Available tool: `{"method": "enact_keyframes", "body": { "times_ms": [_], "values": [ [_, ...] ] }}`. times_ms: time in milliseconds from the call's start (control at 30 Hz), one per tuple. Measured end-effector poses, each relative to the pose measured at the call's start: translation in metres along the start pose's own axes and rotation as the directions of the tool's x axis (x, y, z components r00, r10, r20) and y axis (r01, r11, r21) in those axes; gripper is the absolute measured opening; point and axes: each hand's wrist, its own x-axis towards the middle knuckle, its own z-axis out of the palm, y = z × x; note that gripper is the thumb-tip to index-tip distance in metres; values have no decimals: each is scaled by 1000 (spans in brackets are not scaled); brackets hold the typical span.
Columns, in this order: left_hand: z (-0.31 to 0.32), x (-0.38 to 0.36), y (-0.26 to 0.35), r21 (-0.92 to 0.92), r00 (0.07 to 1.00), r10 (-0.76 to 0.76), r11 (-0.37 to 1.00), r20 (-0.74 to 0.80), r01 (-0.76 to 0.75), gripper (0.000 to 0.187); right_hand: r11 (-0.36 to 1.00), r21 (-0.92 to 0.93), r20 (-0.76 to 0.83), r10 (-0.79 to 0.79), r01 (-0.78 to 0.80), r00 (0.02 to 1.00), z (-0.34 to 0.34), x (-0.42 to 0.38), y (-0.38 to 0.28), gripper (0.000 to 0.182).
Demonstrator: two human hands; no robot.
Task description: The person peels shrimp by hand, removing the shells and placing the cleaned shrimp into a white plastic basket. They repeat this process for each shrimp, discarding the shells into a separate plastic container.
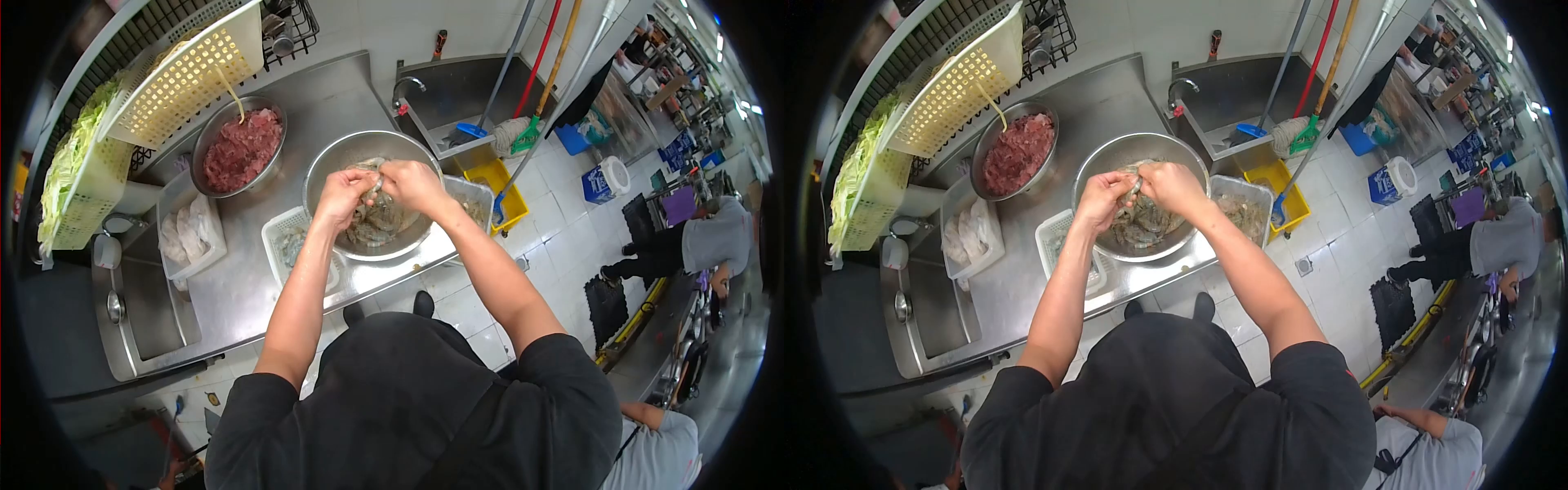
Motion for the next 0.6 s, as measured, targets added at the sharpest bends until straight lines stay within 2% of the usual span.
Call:
{"method": "enact_keyframes", "body": {
  "times_ms": [33, 100, 133, 267, 333, 367, 433, 467, 533, 600],
  "values": [
    [-1, -2, 4, 1, 1000, -6, 1000, -1, 6, 17, 1000, 4, 2, 5, -5, 1000, -6, 2, -2, 11],
    [-1, -7, 11, 172, 997, -44, 985, 66, 32, 19, 975, 216, 158, 23, -58, 987, -19, 4, -1, 12],
    [0, -7, 8, 167, 995, -47, 985, 82, 33, 19, 978, 198, 192, 28, -67, 981, -19, 5, 1, 12],
    [13, -5, 3, 302, 1000, 6, 953, 2, -6, 15, 960, 237, 109, 124, -147, 986, -11, 4, -4, 17],
    [16, -2, -5, 277, 974, 162, 954, -158, -114, 13, 750, 465, 163, 450, -471, 878, -5, 0, -8, 20],
    [17, 0, -8, 276, 974, 164, 954, -159, -115, 13, 752, 464, 163, 448, -469, 879, -2, -4, -11, 20],
    [21, 1, -14, 571, 841, 503, 758, -201, -316, 14, 280, 778, 357, 539, -562, 763, 4, -12, -20, 20],
    [22, 0, -17, 571, 842, 500, 759, -201, -314, 14, 225, 827, 351, 509, -516, 785, 16, -15, -12, 19],
    [28, -4, -15, 647, 785, 603, 657, -141, -387, 14, 235, 841, 307, 535, -488, 787, 19, -17, -13, 18],
    [30, -1, -19, 592, 796, 586, 698, -149, -403, 13, 250, 855, 256, 560, -455, 788, 18, -18, -12, 16]
  ]
}}
